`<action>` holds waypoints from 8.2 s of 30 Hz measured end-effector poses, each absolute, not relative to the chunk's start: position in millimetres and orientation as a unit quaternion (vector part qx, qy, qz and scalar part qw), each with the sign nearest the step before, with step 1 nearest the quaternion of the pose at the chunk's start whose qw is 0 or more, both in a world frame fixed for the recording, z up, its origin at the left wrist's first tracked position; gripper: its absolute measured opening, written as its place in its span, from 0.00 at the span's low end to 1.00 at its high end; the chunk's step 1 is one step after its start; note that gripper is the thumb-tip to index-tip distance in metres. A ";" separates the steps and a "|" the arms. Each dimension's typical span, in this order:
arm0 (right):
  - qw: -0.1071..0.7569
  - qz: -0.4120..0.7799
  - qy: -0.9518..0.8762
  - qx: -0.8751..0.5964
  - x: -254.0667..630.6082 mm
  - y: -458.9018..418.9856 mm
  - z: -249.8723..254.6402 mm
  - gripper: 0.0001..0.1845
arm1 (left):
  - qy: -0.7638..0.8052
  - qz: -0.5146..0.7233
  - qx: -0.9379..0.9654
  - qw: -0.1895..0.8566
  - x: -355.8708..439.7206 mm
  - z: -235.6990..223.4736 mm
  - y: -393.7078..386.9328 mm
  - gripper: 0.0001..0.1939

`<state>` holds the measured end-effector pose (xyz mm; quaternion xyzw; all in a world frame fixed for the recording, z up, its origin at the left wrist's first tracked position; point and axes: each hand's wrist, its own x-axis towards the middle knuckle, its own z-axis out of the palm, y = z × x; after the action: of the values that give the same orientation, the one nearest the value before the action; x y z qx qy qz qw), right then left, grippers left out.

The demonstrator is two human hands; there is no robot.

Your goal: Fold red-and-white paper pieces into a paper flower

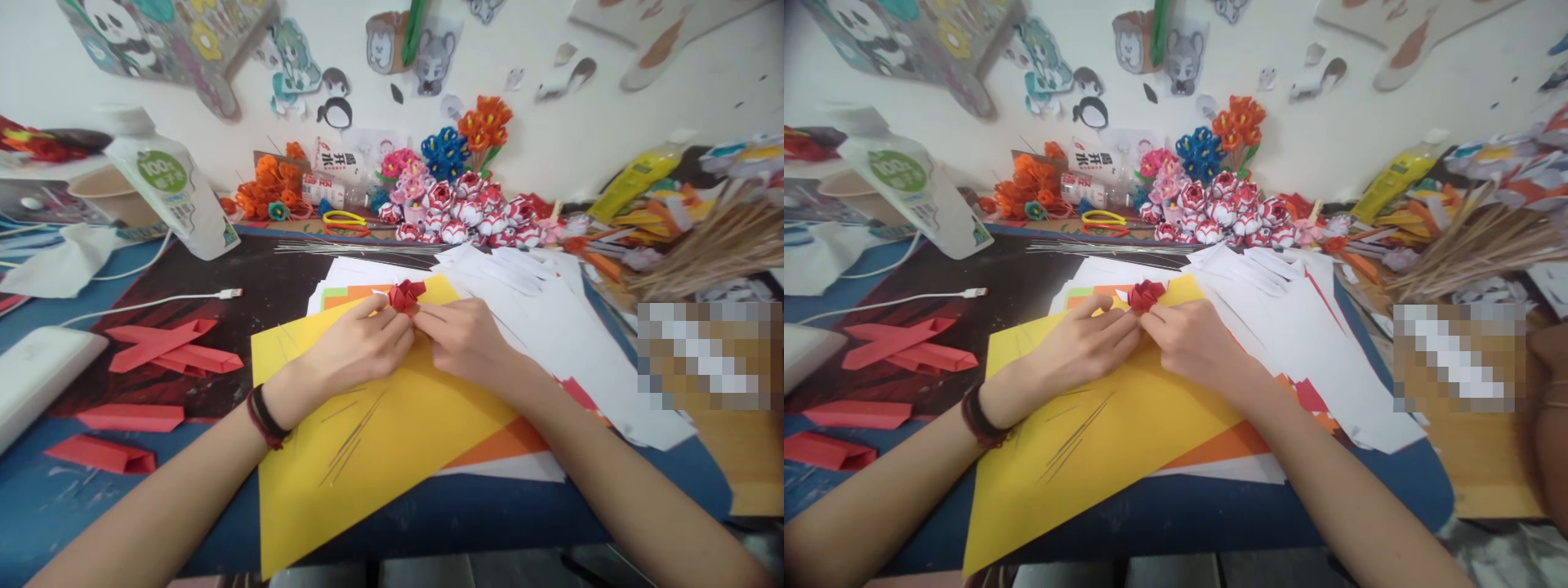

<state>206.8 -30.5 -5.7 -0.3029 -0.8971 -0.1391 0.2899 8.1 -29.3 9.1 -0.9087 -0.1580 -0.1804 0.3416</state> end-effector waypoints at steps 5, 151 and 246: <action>0.280 -0.133 -0.895 -0.321 208.8 -29.5 -4.9 0.11 | -0.178 -0.152 -0.921 0.313 8.4 9.2 -27.1 0.14; 0.328 -0.088 -0.830 -0.442 204.3 -33.7 2.6 0.11 | -0.326 -0.238 -0.880 0.250 7.8 13.5 -28.3 0.11; 0.330 -0.043 -0.865 -0.374 208.7 -32.2 -0.3 0.11 | -0.262 -0.219 -0.883 0.322 15.0 16.0 -39.0 0.12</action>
<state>208.7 -32.2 -0.3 -0.3741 -0.8654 -0.0431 0.3305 15.0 -39.0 16.0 -0.8829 -0.2619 -0.2191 0.3222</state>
